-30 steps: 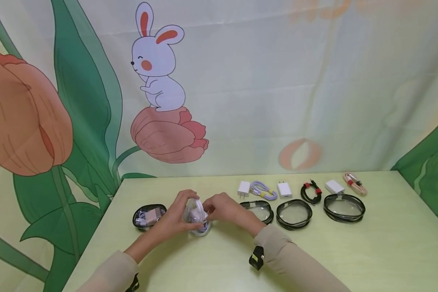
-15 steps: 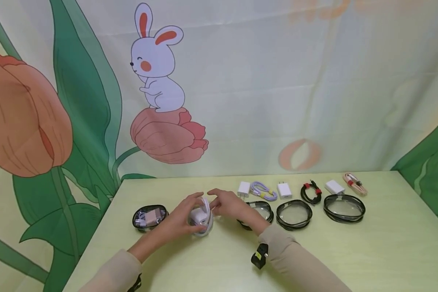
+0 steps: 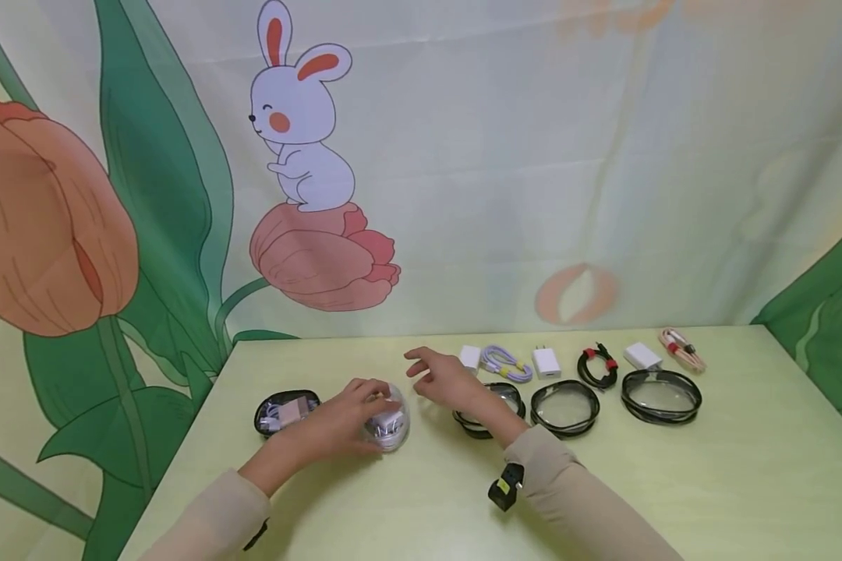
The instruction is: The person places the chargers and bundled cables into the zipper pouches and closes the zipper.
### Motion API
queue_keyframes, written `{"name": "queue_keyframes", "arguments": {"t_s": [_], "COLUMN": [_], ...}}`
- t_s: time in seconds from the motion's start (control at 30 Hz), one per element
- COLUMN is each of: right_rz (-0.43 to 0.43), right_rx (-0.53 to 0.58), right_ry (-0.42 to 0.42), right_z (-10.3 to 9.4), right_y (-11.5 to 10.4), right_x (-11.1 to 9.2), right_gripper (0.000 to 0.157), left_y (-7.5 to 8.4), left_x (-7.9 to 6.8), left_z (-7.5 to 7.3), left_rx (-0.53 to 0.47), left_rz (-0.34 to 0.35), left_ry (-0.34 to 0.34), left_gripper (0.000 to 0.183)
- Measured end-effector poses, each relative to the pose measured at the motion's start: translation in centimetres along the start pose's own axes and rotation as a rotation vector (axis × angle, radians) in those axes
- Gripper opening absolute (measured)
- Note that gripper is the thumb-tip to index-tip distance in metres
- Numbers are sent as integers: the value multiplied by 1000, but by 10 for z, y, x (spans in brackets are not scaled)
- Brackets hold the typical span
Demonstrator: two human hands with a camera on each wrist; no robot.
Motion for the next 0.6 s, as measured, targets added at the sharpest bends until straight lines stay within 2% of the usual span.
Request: {"name": "queue_keyframes", "arguments": {"t_s": [0.1,0.17,0.3,0.4,0.47,0.6], "right_rz": [-18,-32,-68,-106,-139,-162], "right_rx": [-11,-16,-36,-90,-158,-272], "right_ry": [9,19,22,-10,-48,-138], "right_z": [0,-3,-6,-4,0,15], "right_y": [1,0,-2,-5,-8,-15], "right_x": [0,0,0,-3,-5,-8], "right_gripper": [51,49,38,23,14,6], "left_y": [-1,0,0,1,2,3], "left_x": [-2,-1,4,8,8,3], "left_z": [-5,-7,-7,-4,-2,-3], "left_rx": [84,141,200,213,208,179], "left_rz": [-5,-17,-130,-248,-298,-312], "left_ry": [-43,-47,-34,-3,22,63], "left_gripper": [63,61,58,63,67,75]}}
Point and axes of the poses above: each hand's wrist, its own x-axis towards the middle knuckle, its own z-axis out of the palm, y = z × x, the point moved 3 cm from there along x, towards the middle knuckle
